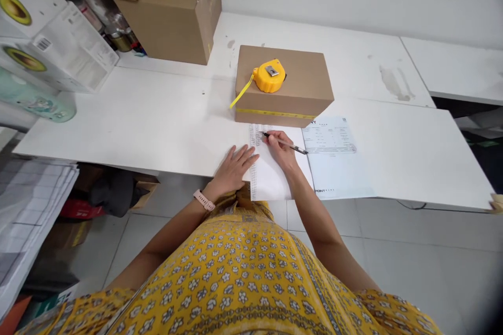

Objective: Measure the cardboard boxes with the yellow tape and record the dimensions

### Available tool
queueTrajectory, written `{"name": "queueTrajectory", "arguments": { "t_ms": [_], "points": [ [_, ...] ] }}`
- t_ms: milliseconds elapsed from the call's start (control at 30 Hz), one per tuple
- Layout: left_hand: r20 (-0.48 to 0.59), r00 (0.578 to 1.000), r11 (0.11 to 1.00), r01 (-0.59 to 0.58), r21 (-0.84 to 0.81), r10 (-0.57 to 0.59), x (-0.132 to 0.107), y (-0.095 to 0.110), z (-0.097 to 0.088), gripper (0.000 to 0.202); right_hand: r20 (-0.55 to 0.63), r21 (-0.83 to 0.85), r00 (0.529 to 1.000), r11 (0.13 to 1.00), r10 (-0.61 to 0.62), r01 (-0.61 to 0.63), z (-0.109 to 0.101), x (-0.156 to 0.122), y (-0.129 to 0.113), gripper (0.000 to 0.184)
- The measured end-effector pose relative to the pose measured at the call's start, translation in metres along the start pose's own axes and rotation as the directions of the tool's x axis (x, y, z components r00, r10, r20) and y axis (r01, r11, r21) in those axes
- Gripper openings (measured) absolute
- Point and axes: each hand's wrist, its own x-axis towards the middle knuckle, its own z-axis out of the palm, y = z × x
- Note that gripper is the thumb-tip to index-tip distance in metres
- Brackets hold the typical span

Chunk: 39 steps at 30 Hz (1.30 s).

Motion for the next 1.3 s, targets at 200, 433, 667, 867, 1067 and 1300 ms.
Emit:
{"name": "queueTrajectory", "arguments": {
  "t_ms": [200, 433, 667, 867, 1067, 1300],
  "points": [
    [-0.005, 1.000, 1.000, -0.001, -0.029, 0.001, -0.001, -0.002, 0.001, 0.090, -0.109, -0.070, 0.994, 0.997, 0.009, -0.017, 0.002, -0.002, 0.002, 0.030],
    [-0.035, 0.999, 0.996, -0.011, -0.091, 0.008, 0.000, -0.004, 0.003, 0.091, -0.158, -0.109, 0.985, 0.991, 0.066, -0.084, 0.005, -0.004, 0.006, 0.032],
    [-0.014, 1.000, 1.000, -0.018, -0.016, 0.018, 0.001, -0.005, 0.007, 0.087, -0.161, -0.178, 0.986, 0.982, 0.039, -0.068, 0.004, -0.003, 0.009, 0.036],
    [-0.035, 0.999, 1.000, -0.017, -0.005, 0.017, 0.001, -0.004, 0.008, 0.088, -0.151, -0.211, 0.988, 0.976, 0.027, -0.059, 0.004, -0.004, 0.007, 0.032],
    [-0.063, 0.998, 1.000, -0.028, -0.011, 0.028, 0.000, -0.005, 0.010, 0.089, -0.130, -0.252, 0.991, 0.966, 0.020, -0.053, 0.004, -0.003, 0.006, 0.030],
    [-0.052, 0.998, 1.000, -0.023, 0.003, 0.023, 0.000, -0.004, 0.009, 0.087, -0.108, -0.277, 0.994, 0.960, 0.023, -0.053, 0.003, -0.003, 0.005, 0.030]
  ]
}}
